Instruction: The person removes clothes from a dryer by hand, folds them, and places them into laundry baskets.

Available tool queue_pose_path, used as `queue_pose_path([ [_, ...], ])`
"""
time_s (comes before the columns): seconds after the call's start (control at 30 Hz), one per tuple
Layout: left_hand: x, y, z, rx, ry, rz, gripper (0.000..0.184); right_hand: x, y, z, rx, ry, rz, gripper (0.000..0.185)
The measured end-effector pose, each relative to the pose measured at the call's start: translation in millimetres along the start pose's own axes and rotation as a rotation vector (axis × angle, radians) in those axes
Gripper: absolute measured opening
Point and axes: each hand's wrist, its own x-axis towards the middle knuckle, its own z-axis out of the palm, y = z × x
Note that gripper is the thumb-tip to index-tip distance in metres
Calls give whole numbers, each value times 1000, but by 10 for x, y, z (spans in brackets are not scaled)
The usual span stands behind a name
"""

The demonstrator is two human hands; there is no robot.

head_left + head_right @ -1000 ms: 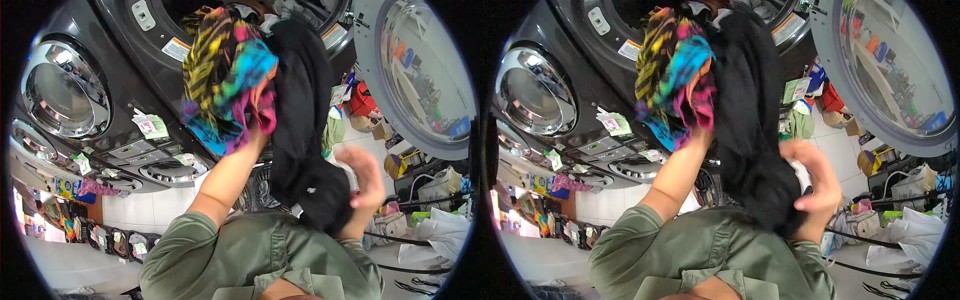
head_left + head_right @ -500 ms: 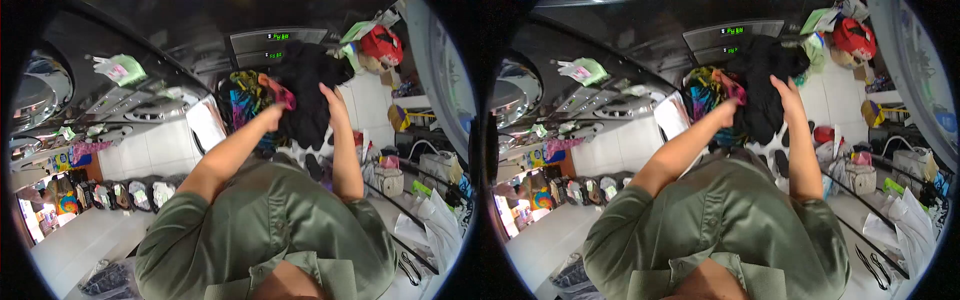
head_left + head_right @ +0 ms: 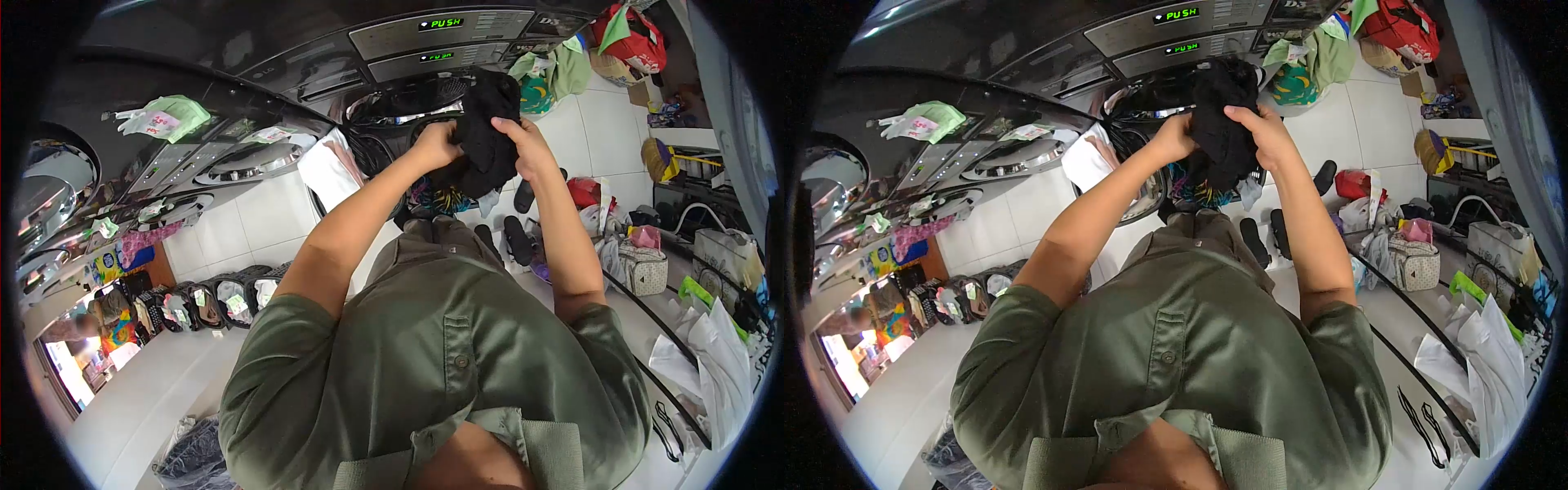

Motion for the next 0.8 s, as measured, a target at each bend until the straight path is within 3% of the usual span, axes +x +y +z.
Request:
queue_pose_path([
  [0.07,-30,246,13,193,193,-22,39,-16,-80,-74,-44,-32,-154,34],
  [0.1,-78,536,-48,102,181,-107,24,-10,-102,-124,-40,-33,-164,34],
  [0.17,-63,583,-60,-175,217,-109,18,-19,-146,-172,-1042,357,-521,37],
  [0.27,-79,702,-108,-225,218,-93,24,-146,-255,-125,-1296,560,-636,35],
  [0.3,-63,719,-128,-193,186,-122,34,-151,-305,-119,-1292,570,-645,35],
  [0.33,-28,743,-120,-186,184,-109,34,-124,-370,-112,-985,371,-630,34],
  [0.37,-24,892,-115,7,311,132,45,-93,-423,-92,-678,173,-604,33],
  [0.43,-97,1403,-169,242,224,423,78,-248,-564,179,-876,67,-790,32],
  [0.47,-101,1541,-212,249,224,436,78,-477,-790,351,-931,-27,-863,32],
  [0.53,-41,1727,-328,-203,-65,245,75,-607,-1125,409,-901,-124,-794,32],
  [0.57,18,1757,-440,-134,-13,425,72,-717,-1278,452,-894,-69,-967,32],
  [0.6,-62,2012,-439,-467,-42,368,61,-822,-1424,500,-749,-132,-872,28],
  [0.67,1,2471,-691,-460,27,186,50,-1081,-1854,647,-880,-286,-1140,26],
  [0.73,-55,2855,-849,-184,215,283,46,-1283,-2093,740,-1223,33,-1472,30],
  [0.8,-178,3305,-1182,-18,542,345,22,-1213,-2127,650,-1164,136,-1573,32],
])
